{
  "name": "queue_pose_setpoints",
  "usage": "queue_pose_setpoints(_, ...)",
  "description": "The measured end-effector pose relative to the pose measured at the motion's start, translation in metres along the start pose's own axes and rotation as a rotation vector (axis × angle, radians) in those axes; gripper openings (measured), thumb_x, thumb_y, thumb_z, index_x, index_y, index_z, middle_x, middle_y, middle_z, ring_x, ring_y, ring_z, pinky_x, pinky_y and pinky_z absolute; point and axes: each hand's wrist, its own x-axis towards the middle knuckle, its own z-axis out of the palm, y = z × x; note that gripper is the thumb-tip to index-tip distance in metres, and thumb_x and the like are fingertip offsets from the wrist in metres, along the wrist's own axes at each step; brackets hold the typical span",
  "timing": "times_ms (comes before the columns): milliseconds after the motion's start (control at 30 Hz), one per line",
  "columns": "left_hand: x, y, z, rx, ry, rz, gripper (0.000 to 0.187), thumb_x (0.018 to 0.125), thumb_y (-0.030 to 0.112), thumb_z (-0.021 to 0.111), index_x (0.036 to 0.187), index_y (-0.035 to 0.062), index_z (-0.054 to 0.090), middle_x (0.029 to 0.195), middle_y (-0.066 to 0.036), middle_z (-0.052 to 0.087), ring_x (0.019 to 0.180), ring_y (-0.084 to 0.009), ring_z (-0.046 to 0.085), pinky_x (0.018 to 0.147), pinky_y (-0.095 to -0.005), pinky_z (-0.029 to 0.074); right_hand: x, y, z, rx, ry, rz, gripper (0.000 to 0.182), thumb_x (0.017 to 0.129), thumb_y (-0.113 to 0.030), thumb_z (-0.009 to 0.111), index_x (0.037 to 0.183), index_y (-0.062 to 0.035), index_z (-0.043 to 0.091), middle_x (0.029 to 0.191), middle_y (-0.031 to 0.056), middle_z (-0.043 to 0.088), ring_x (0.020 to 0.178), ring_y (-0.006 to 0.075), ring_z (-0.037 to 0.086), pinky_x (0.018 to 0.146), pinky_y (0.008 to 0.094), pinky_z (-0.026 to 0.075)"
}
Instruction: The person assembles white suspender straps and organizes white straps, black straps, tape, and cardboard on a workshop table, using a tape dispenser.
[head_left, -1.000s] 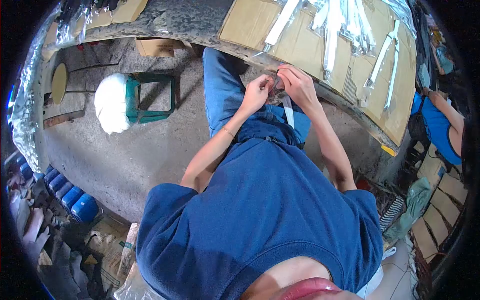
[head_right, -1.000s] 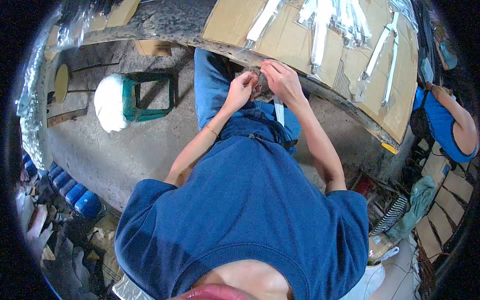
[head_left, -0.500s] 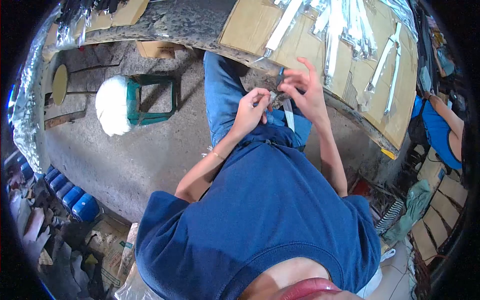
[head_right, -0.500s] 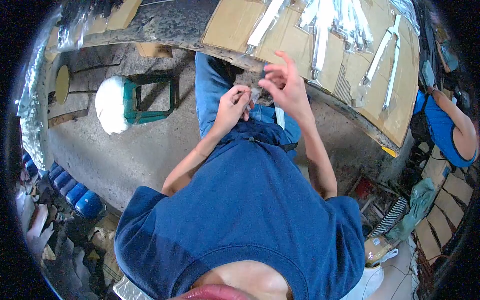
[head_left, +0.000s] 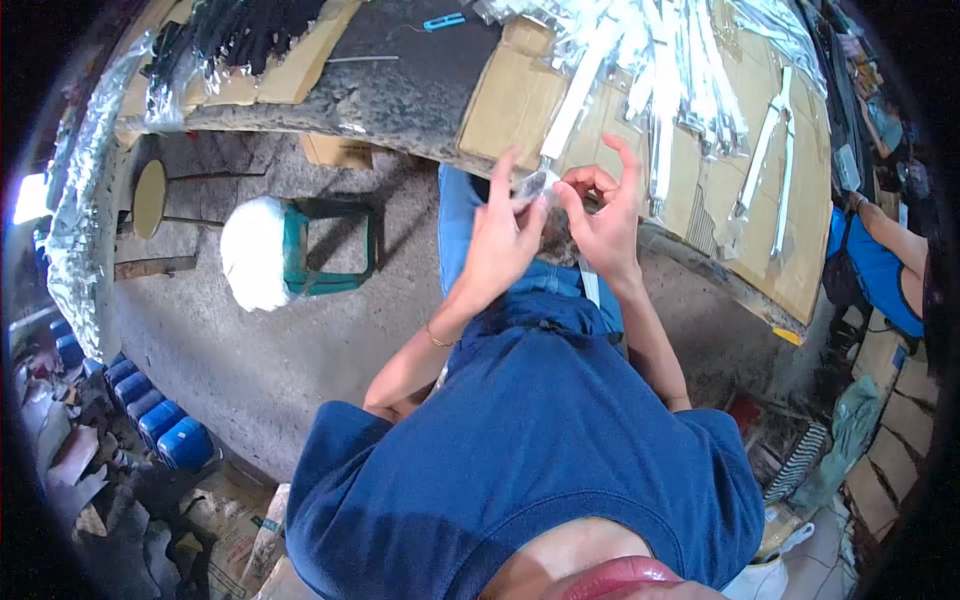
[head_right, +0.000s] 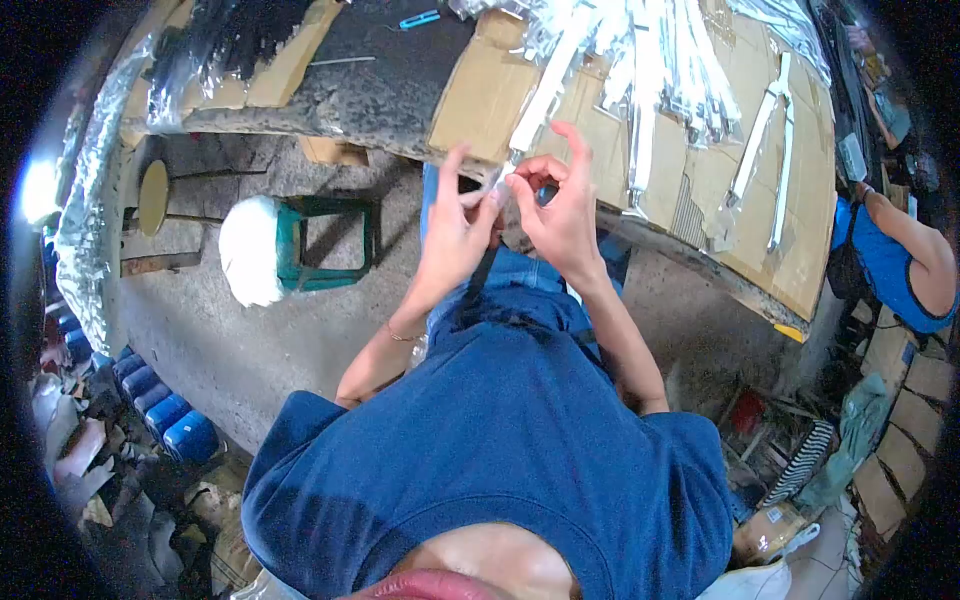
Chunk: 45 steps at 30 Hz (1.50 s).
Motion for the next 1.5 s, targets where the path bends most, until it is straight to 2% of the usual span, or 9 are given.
queue_pose_setpoints(67,0.014,0.025,-0.014,0.250,0.143,0.154,0.042,0.091,0.020,0.063,0.128,0.0041,0.051,0.077,-0.022,0.069,0.069,-0.0389,0.068,0.063,-0.0427,0.053,0.014,-0.004,0.013,0.097,0.142,-0.053,0.067,0.084,0.005,0.067,0.137,-0.0018,0.027,0.082,0.0064,0.064,0.069,0.0092,0.054,0.067,0.0236,0.044)
queue_pose_setpoints(267,0.121,0.027,-0.051,1.077,0.239,0.253,0.042,0.088,0.051,0.060,0.097,0.0122,0.075,0.083,-0.017,0.071,0.082,-0.0320,0.070,0.082,-0.0455,0.048,0.103,0.028,0.060,0.016,0.336,-0.061,0.069,0.080,0.003,0.069,0.137,-0.0018,0.030,0.082,0.0103,0.066,0.070,0.0182,0.058,0.069,0.0315,0.046)
queue_pose_setpoints(400,0.199,0.026,-0.058,1.458,0.180,0.199,0.040,0.082,0.053,0.064,0.095,0.0167,0.075,0.088,-0.012,0.073,0.085,-0.0302,0.071,0.088,-0.0493,0.042,0.142,0.072,0.085,-0.266,0.387,0.005,0.071,0.078,-0.003,0.070,0.138,-0.0016,0.030,0.089,0.0179,0.066,0.082,0.0354,0.062,0.078,0.0444,0.046)
queue_pose_setpoints(600,0.247,0.024,-0.036,1.773,-0.147,0.206,0.051,0.068,0.059,0.073,0.097,0.0171,0.075,0.098,-0.007,0.073,0.088,-0.0246,0.071,0.086,-0.0547,0.038,0.149,0.097,0.092,-0.529,0.414,0.021,0.072,0.077,-0.006,0.068,0.139,-0.0013,0.032,0.101,0.0225,0.060,0.102,0.0392,0.056,0.087,0.0503,0.040)
queue_pose_setpoints(967,0.275,0.015,-0.030,1.855,-0.255,0.191,0.053,0.071,0.059,0.074,0.101,0.0150,0.075,0.100,-0.005,0.073,0.094,-0.0251,0.069,0.085,-0.0669,0.036,0.155,0.099,0.082,-0.708,0.488,-0.021,0.073,0.074,-0.004,0.068,0.138,-0.0005,0.034,0.100,0.0222,0.057,0.099,0.0377,0.054,0.086,0.0490,0.040)
queue_pose_setpoints(1033,0.273,0.024,-0.031,1.855,-0.248,0.245,0.053,0.071,0.058,0.074,0.101,0.0143,0.075,0.099,-0.005,0.073,0.094,-0.0254,0.069,0.085,-0.0683,0.035,0.159,0.097,0.065,-0.521,0.529,-0.185,0.073,0.072,0.001,0.069,0.137,0.0011,0.035,0.098,0.0204,0.055,0.092,0.0341,0.055,0.082,0.0455,0.043)
queue_pose_setpoints(1133,0.263,0.030,-0.036,1.829,-0.316,0.287,0.051,0.075,0.057,0.071,0.102,0.0132,0.074,0.100,-0.008,0.072,0.095,-0.0269,0.069,0.088,-0.0678,0.036,0.155,0.080,0.029,-0.262,0.536,-0.026,0.069,0.077,0.003,0.069,0.138,-0.0002,0.036,0.095,0.0141,0.055,0.084,0.0237,0.056,0.075,0.0371,0.047)
queue_pose_setpoints(1333,0.256,0.041,-0.043,1.644,-0.187,0.525,0.044,0.085,0.051,0.062,0.092,0.0089,0.072,0.092,-0.012,0.071,0.086,-0.0301,0.069,0.085,-0.0580,0.045,0.116,0.069,-0.043,0.079,0.565,-0.069,0.059,0.090,0.002,0.064,0.140,-0.0060,0.035,0.097,0.0049,0.058,0.084,0.0100,0.056,0.076,0.0252,0.048)
queue_pose_setpoints(1500,0.289,0.104,0.016,1.363,-0.173,0.582,0.034,0.085,0.037,0.063,0.088,0.0048,0.073,0.082,-0.018,0.069,0.084,-0.0358,0.067,0.076,-0.0457,0.052,0.100,0.080,-0.099,0.126,0.665,-0.009,0.063,0.090,0.002,0.063,0.143,-0.0086,0.031,0.102,0.0076,0.061,0.090,0.0115,0.059,0.082,0.0265,0.049)
